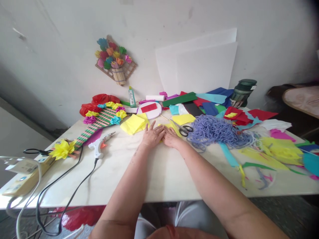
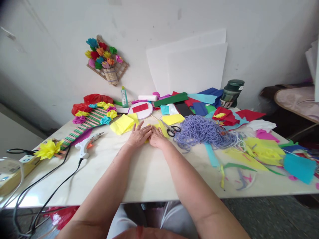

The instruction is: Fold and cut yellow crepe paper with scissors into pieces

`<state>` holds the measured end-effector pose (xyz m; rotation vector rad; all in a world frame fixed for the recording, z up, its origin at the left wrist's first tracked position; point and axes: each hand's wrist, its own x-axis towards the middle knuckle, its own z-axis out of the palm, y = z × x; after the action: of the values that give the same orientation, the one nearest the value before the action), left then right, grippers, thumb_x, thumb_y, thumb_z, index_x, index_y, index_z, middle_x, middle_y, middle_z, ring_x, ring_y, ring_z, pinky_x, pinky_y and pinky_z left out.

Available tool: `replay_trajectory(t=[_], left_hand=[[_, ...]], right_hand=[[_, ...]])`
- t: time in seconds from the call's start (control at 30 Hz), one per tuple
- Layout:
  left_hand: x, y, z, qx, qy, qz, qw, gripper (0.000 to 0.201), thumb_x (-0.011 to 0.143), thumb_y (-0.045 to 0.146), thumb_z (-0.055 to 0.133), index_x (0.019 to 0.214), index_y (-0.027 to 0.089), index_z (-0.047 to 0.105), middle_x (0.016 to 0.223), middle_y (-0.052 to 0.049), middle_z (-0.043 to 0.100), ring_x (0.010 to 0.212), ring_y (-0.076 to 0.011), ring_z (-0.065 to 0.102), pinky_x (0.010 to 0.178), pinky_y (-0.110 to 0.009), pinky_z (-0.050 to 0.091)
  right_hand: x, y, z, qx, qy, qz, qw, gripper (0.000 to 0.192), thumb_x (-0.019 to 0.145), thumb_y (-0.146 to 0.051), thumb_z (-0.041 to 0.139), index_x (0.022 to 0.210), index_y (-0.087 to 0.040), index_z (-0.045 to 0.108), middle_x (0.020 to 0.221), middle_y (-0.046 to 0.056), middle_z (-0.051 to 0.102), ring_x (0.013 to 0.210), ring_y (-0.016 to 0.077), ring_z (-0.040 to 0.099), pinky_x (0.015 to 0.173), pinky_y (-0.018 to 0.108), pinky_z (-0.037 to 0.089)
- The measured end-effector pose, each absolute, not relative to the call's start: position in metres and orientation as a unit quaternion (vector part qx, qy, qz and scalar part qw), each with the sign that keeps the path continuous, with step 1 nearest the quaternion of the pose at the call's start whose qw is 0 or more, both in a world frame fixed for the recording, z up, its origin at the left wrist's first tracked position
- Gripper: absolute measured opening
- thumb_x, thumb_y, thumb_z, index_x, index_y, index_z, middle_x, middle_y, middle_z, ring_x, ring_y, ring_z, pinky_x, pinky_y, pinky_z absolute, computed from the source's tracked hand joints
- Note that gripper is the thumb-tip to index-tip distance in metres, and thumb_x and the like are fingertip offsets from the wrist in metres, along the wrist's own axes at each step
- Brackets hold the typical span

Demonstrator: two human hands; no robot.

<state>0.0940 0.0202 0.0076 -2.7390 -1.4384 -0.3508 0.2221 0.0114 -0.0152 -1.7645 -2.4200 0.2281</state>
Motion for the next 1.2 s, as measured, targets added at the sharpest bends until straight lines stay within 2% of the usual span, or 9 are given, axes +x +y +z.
replay_trajectory(t=[0.1, 0.33, 0.47, 0.57, 0.73, 0.83, 0.93, 1.03, 1.2], left_hand=[[0.096, 0.016, 0.011, -0.872, -0.479, -0.092, 0.027, 0.042, 0.086, 0.044, 0.027, 0.125, 0.038, 0.041, 0.133, 0.009, 0.039, 0.133, -0.0196, 0.005, 0.104, -0.047, -0.003], [0.096, 0.014, 0.009, -0.853, -0.514, -0.09, 0.015, 0.042, 0.084, 0.047, 0.033, 0.125, 0.041, 0.04, 0.131, 0.005, 0.043, 0.132, -0.0219, 0.01, 0.103, -0.051, -0.004], [0.095, 0.016, 0.008, -0.853, -0.517, -0.07, 0.014, 0.041, 0.084, 0.044, 0.033, 0.125, 0.04, 0.039, 0.139, 0.003, 0.03, 0.131, -0.0228, 0.013, 0.102, -0.052, -0.005], [0.092, 0.018, 0.006, -0.857, -0.513, -0.051, 0.013, 0.043, 0.086, 0.036, 0.031, 0.129, 0.037, 0.033, 0.144, -0.001, 0.018, 0.131, -0.0233, 0.014, 0.101, -0.053, -0.002], [0.085, 0.023, 0.002, -0.855, -0.518, -0.019, 0.0, 0.048, 0.088, 0.023, 0.022, 0.135, 0.027, 0.023, 0.145, -0.007, 0.008, 0.131, -0.0214, 0.013, 0.101, -0.053, 0.003], [0.084, 0.027, 0.0, -0.845, -0.533, -0.021, -0.029, 0.047, 0.088, 0.026, 0.018, 0.134, 0.026, 0.027, 0.146, -0.004, 0.008, 0.131, -0.0204, 0.014, 0.102, -0.052, 0.003], [0.084, 0.03, 0.002, -0.841, -0.536, -0.016, -0.074, 0.051, 0.085, 0.036, 0.024, 0.135, 0.028, 0.022, 0.146, -0.001, 0.01, 0.132, -0.0199, 0.009, 0.103, -0.049, 0.002], [0.083, 0.03, 0.004, -0.846, -0.526, -0.002, -0.092, 0.063, 0.08, 0.044, 0.032, 0.137, 0.025, 0.013, 0.145, -0.004, 0.014, 0.133, -0.0205, 0.004, 0.103, -0.049, 0.0], [0.08, 0.033, 0.003, -0.855, -0.511, 0.005, -0.088, 0.073, 0.077, 0.049, 0.034, 0.138, 0.02, 0.006, 0.144, -0.006, 0.016, 0.133, -0.0219, 0.002, 0.102, -0.05, 0.0]], right_hand=[[0.221, 0.012, -0.015, -0.595, -0.797, 0.082, 0.062, 0.057, 0.087, -0.034, 0.02, 0.138, -0.01, 0.017, 0.144, 0.01, 0.016, 0.132, 0.0211, 0.011, 0.107, 0.041, 0.008], [0.223, 0.013, -0.017, -0.582, -0.806, 0.078, 0.076, 0.055, 0.087, -0.036, 0.022, 0.139, -0.017, 0.017, 0.145, 0.007, 0.014, 0.132, 0.0203, 0.008, 0.106, 0.041, 0.007], [0.224, 0.01, -0.015, -0.569, -0.815, 0.069, 0.085, 0.052, 0.088, -0.035, 0.022, 0.138, -0.022, 0.02, 0.146, 0.005, 0.012, 0.132, 0.0218, 0.01, 0.106, 0.042, 0.008], [0.225, 0.008, -0.012, -0.566, -0.815, 0.079, 0.1, 0.052, 0.088, -0.035, 0.021, 0.138, -0.02, 0.019, 0.145, 0.004, 0.016, 0.131, 0.0233, 0.013, 0.105, 0.043, 0.012], [0.228, 0.009, -0.011, -0.546, -0.829, 0.077, 0.097, 0.05, 0.088, -0.029, 0.023, 0.137, -0.023, 0.022, 0.144, 0.0, 0.021, 0.13, 0.0244, 0.017, 0.103, 0.047, 0.015], [0.23, 0.009, -0.011, -0.532, -0.839, 0.07, 0.089, 0.049, 0.088, -0.029, 0.023, 0.136, -0.022, 0.025, 0.144, -0.001, 0.02, 0.13, 0.025, 0.018, 0.103, 0.048, 0.016], [0.232, 0.008, -0.01, -0.529, -0.842, 0.064, 0.084, 0.047, 0.089, -0.028, 0.021, 0.135, -0.019, 0.029, 0.142, 0.001, 0.023, 0.13, 0.0222, 0.019, 0.104, 0.045, 0.017], [0.232, 0.008, -0.01, -0.536, -0.838, 0.058, 0.087, 0.046, 0.089, -0.026, 0.022, 0.133, -0.019, 0.032, 0.141, 0.001, 0.027, 0.13, 0.0199, 0.02, 0.104, 0.044, 0.017], [0.232, 0.01, -0.013, -0.536, -0.835, 0.062, 0.11, 0.048, 0.088, -0.028, 0.024, 0.134, -0.017, 0.031, 0.14, 0.001, 0.028, 0.129, 0.0195, 0.022, 0.104, 0.043, 0.017]])
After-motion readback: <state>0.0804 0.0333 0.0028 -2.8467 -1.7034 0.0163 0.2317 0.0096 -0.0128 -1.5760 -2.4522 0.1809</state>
